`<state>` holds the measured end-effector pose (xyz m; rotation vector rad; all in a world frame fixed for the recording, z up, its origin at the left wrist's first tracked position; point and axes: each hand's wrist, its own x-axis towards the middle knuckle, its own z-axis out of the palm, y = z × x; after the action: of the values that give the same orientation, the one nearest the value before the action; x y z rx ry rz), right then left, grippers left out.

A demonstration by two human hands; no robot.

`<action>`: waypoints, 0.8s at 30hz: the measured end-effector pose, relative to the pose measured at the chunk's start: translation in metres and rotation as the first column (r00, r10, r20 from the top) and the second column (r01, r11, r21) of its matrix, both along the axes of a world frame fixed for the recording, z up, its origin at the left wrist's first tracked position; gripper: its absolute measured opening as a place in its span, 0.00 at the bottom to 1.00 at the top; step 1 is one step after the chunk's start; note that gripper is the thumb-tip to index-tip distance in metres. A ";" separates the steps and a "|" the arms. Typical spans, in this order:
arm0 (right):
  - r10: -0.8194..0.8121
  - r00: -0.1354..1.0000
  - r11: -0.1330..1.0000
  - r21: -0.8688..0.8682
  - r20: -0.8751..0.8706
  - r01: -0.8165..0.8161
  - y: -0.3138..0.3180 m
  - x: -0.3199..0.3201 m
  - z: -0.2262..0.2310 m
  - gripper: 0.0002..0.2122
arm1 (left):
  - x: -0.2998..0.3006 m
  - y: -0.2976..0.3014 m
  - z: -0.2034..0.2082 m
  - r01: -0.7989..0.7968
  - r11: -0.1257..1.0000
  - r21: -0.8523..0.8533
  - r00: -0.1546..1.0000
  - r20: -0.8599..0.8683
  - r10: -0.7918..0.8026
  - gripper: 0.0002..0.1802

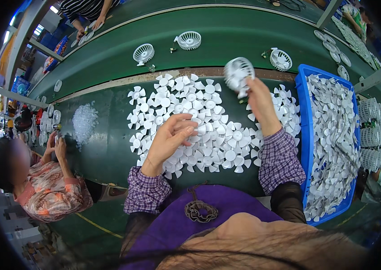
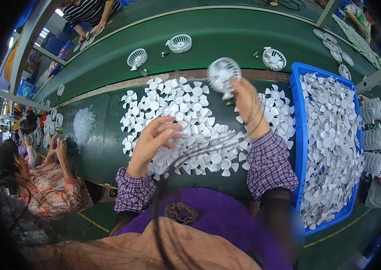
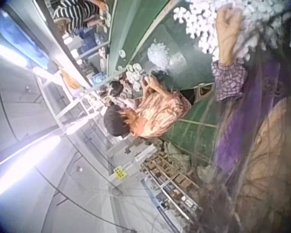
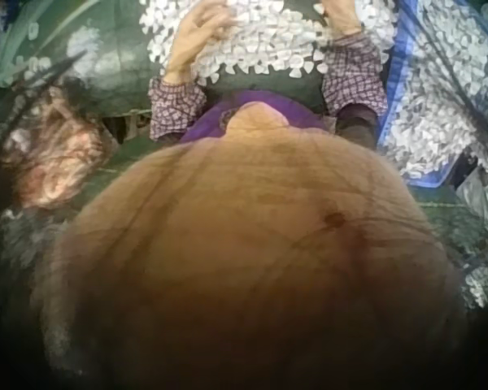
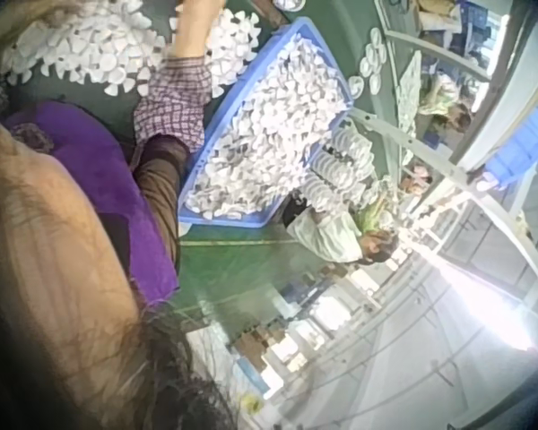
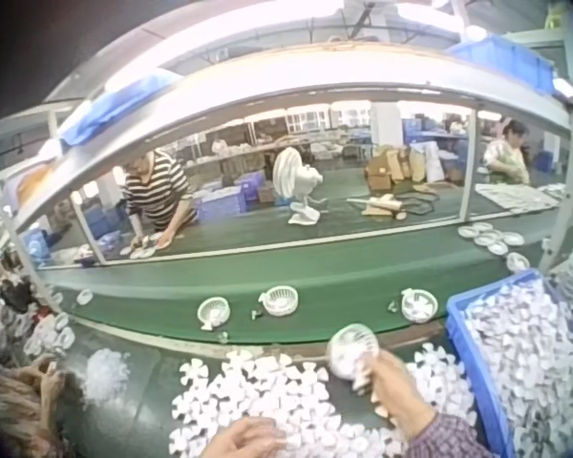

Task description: The person assembles fans by hand, picking up a fan blade and a fan housing, pressing the blade into the housing, and placing the assembled unit onto a conveyor belt.

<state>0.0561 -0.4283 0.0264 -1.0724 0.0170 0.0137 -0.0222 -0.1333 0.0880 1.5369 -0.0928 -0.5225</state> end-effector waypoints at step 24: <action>0.188 0.882 -0.231 -0.853 0.432 0.467 0.025 -0.017 -0.017 0.22 | 0.215 0.069 -0.037 -0.572 0.357 0.738 0.759 0.642 -0.111 0.22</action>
<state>0.0389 -0.4032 0.0098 -2.8389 -0.3256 -0.6281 0.1930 -0.0638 0.0511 2.7778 -0.0428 0.3357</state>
